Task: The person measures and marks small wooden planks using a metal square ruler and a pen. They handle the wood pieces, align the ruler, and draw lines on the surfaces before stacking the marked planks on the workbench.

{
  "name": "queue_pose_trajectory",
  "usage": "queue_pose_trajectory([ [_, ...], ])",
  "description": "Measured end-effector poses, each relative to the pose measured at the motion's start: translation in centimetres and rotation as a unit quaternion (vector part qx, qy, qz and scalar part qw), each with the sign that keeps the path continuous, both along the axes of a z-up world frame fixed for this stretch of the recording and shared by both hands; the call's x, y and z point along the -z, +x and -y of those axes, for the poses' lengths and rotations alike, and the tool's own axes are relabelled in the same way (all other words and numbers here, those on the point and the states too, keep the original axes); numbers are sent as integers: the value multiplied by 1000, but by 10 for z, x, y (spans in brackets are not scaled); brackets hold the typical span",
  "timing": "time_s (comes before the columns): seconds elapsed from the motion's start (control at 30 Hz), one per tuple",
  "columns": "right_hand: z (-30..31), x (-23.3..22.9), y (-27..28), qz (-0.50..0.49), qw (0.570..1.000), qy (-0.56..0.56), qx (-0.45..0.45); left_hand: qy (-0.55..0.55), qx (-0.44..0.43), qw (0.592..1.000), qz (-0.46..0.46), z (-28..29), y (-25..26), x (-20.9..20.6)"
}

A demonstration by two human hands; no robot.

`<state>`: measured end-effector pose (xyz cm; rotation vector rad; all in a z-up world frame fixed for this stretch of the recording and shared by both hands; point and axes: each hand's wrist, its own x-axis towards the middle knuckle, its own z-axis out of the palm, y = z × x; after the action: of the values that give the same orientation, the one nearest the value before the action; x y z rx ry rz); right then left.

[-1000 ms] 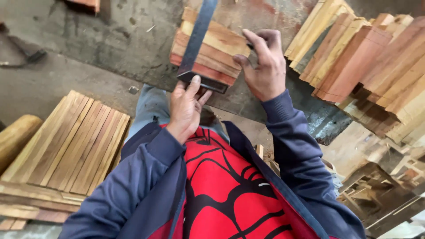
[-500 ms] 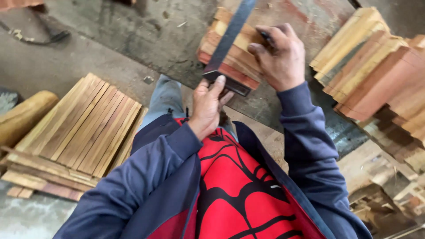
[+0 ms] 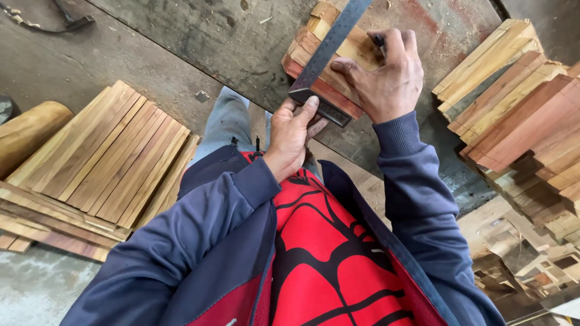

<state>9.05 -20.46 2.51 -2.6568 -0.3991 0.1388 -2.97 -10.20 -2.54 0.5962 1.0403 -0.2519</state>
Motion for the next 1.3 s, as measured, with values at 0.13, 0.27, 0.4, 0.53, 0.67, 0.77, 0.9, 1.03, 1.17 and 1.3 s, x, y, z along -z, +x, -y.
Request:
queue_pose_trajectory([
  [0.13,1,1,1,4,1000,-3,-7,0,1,1000,-15,1,2,-3],
  [0.27,13,3,4,-3,999,40,-37,-10,-4,1000,-17,-1,4,-6],
  [0.4,20,-23,17,41,982,165,-81,-10,3,1000,-19,-2,4,-6],
  [0.53,26,-47,30,5,971,221,-91,-12,5,1000,-11,-2,4,-7],
  [0.67,31,-21,37,-31,984,155,-83,-16,-3,1000,-4,-3,1,-6],
  [0.77,27,-3,35,-42,990,55,-119,-13,-9,1000,0,-2,3,-5],
  [0.9,17,-2,24,-107,986,-3,-127,-3,-7,1000,-2,1,0,0],
  [1.03,15,0,18,-102,986,-44,-122,8,-10,1000,14,1,-1,1],
  [1.17,14,-1,18,-91,988,-23,-124,19,-1,1000,13,0,1,0],
  [1.3,13,-4,18,-104,986,-22,-126,22,2,1000,15,0,2,-1],
])
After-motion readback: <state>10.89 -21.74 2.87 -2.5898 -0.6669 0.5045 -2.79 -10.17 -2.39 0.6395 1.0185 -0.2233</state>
